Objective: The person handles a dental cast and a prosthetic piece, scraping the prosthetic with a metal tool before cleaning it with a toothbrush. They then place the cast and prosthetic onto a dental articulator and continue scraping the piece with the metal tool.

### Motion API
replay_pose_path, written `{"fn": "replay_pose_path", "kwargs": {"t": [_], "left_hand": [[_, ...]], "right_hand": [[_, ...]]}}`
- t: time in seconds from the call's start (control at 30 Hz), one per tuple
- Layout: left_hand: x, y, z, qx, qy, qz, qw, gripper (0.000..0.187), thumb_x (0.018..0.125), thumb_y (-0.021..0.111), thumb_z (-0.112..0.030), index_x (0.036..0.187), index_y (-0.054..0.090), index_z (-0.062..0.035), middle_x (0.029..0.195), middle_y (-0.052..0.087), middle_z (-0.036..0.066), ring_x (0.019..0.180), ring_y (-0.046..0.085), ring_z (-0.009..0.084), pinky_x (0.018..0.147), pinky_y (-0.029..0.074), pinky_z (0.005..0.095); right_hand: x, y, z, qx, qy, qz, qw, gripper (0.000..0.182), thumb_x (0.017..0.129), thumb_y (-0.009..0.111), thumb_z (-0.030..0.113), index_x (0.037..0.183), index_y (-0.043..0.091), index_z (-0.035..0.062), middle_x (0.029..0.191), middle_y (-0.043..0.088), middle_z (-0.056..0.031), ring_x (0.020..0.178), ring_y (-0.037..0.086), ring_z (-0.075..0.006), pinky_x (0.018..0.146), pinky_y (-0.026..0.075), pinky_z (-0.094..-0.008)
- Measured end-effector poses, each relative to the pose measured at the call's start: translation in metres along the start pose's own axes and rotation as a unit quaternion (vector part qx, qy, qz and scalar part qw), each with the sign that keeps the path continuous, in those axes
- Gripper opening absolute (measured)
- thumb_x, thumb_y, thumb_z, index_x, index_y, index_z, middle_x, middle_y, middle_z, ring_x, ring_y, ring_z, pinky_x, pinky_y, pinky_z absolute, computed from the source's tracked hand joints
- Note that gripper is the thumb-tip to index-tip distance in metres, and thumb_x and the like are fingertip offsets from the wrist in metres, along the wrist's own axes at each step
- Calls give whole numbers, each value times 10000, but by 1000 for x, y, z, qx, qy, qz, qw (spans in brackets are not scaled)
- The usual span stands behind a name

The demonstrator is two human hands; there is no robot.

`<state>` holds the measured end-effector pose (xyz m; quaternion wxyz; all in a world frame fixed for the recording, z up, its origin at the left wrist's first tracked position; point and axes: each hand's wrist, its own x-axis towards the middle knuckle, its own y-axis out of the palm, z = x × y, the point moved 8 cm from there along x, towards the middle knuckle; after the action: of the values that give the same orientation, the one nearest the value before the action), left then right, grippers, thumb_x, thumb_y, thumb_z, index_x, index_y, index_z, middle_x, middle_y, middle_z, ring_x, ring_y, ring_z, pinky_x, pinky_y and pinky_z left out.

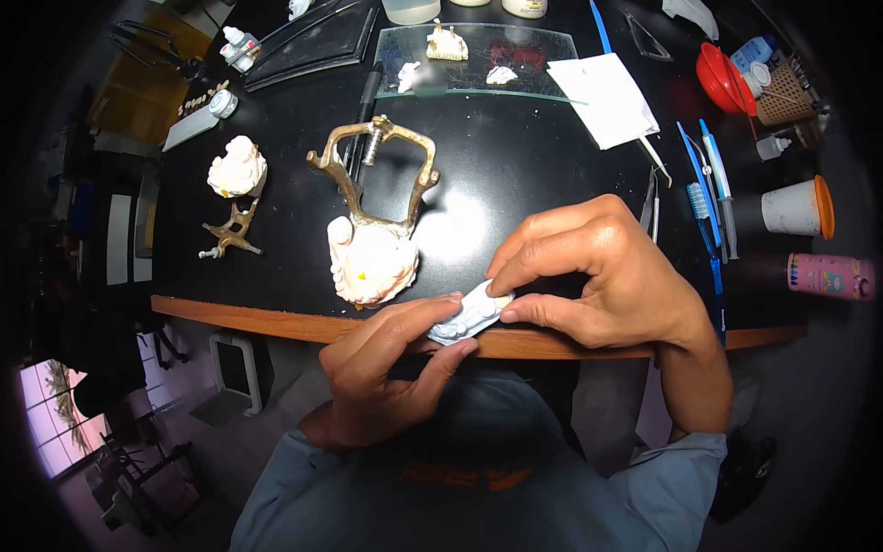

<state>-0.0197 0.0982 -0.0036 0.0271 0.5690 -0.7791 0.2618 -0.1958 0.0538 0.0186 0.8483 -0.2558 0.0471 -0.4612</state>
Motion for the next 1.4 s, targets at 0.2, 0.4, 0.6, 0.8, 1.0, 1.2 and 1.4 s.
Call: {"fn": "replay_pose_path", "kwargs": {"t": [0.2, 0.4, 0.6, 0.8, 1.0, 1.2, 1.4], "left_hand": [[2, 1, 1, -3, -6, 0, 1000, 317, 857, 862, -42, 1140, 734, 23, 1083, 777, 172, 915, 800, 233, 734, 656, 303], [2, 2, -1, 16, 17, -1, 1000, 323, 846, 861, -13, 1142, 738, 27, 1091, 775, 179, 939, 792, 237, 740, 651, 297], [2, 2, -1, 20, 20, -2, 1000, 320, 833, 859, 40, 1133, 745, 40, 1107, 774, 191, 961, 784, 210, 716, 671, 270], [2, 1, -1, 7, 13, -13, 1000, 328, 827, 859, 52, 1134, 743, 45, 1088, 775, 183, 954, 782, 206, 697, 670, 258], [3, 1, -3, 24, 20, -4, 999, 339, 819, 864, 56, 1136, 741, 48, 1079, 774, 190, 952, 781, 207, 700, 669, 254], [3, 2, -3, 18, 25, -14, 999, 337, 814, 868, 50, 1126, 741, 45, 1073, 775, 202, 942, 787, 223, 697, 667, 267], [3, 2, -4, 21, 25, -8, 999, 336, 823, 870, 44, 1134, 744, 46, 1080, 776, 210, 955, 781, 210, 697, 656, 249]], "right_hand": [[0, 0, -2, -14, 2, -4, 1000, 149, 766, 901, 44, 886, 815, 28, 933, 784, -106, 820, 770, -235, 713, 591, -324], [1, 2, 1, -12, 11, -2, 1000, 130, 756, 886, 13, 847, 795, 28, 946, 768, -101, 837, 755, -228, 722, 580, -328], [5, 0, 8, -22, 1, -7, 1000, 121, 754, 863, -23, 804, 767, 30, 937, 756, -96, 831, 737, -220, 740, 566, -319], [1, -14, 4, 55, 25, -38, 997, 101, 826, 842, -17, 856, 746, 0, 877, 743, -92, 839, 718, -186, 754, 548, -313], [-5, -27, -2, -3, 64, -89, 994, 71, 866, 823, 2, 920, 778, -12, 870, 746, -91, 820, 699, -170, 756, 530, -303], [-7, -24, -7, 11, 82, -88, 993, 97, 828, 841, -21, 914, 794, -20, 888, 773, -132, 816, 738, -196, 737, 562, -304], [-8, -25, -10, 5, 93, -78, 993, 100, 867, 812, 3, 961, 790, -24, 906, 786, -121, 845, 744, -189, 781, 569, -310]]}}
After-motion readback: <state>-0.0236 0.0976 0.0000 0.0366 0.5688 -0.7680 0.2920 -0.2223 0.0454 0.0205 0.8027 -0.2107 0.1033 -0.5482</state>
